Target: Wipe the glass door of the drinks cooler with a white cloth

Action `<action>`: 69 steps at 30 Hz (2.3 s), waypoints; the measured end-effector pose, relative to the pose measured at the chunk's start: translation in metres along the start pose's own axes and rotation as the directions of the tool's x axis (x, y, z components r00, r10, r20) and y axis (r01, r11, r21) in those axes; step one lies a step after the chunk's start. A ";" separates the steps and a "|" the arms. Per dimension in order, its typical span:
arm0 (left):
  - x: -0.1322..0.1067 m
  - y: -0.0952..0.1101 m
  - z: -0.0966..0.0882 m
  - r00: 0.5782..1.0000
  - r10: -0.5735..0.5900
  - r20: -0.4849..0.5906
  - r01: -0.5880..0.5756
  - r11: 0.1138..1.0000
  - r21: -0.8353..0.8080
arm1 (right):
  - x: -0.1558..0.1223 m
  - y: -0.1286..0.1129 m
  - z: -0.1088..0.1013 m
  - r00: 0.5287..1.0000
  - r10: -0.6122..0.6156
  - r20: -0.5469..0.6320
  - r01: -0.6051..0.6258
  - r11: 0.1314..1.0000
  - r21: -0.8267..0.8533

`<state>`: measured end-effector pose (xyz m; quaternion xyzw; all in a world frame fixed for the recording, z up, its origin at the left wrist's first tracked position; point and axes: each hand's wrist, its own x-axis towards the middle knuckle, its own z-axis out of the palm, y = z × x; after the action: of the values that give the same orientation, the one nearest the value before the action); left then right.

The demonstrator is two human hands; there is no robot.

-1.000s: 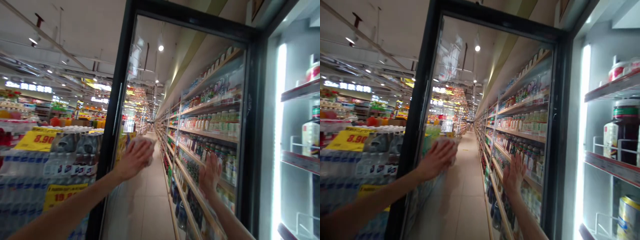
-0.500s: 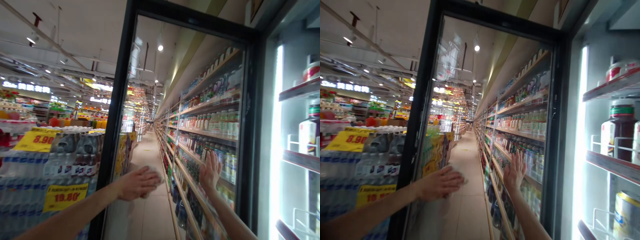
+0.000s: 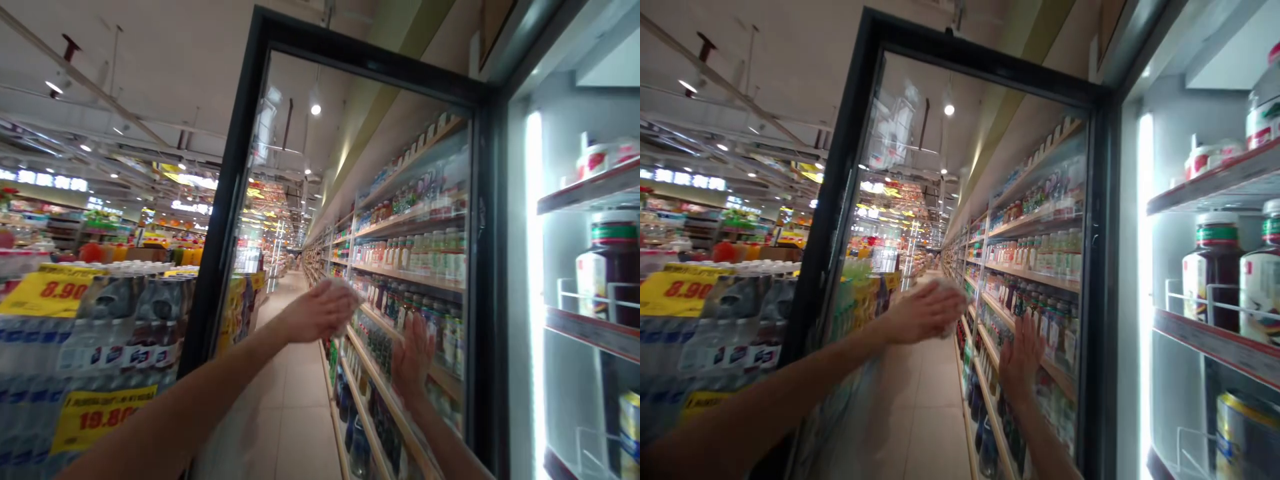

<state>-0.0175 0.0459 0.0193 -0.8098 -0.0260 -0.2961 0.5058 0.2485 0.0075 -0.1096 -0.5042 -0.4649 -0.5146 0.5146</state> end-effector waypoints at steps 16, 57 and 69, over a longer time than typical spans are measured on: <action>0.016 0.002 -0.001 0.912 -0.410 -0.026 0.411 0.910 0.049 | 0.002 0.000 -0.004 1.000 0.008 0.006 -0.008 1.000 -0.002; 0.049 0.011 0.003 0.985 -0.175 -0.005 0.175 0.984 0.018 | 0.058 -0.014 0.003 0.996 -0.092 -0.012 0.092 0.995 0.023; -0.017 0.000 -0.007 0.961 -0.271 -0.063 0.275 0.959 0.068 | 0.056 -0.016 0.007 0.997 -0.079 -0.017 0.079 0.997 0.023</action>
<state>-0.0345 0.0450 0.0131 -0.7707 -0.1352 -0.3830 0.4910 0.2352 0.0114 -0.0524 -0.4753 -0.4864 -0.5331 0.5033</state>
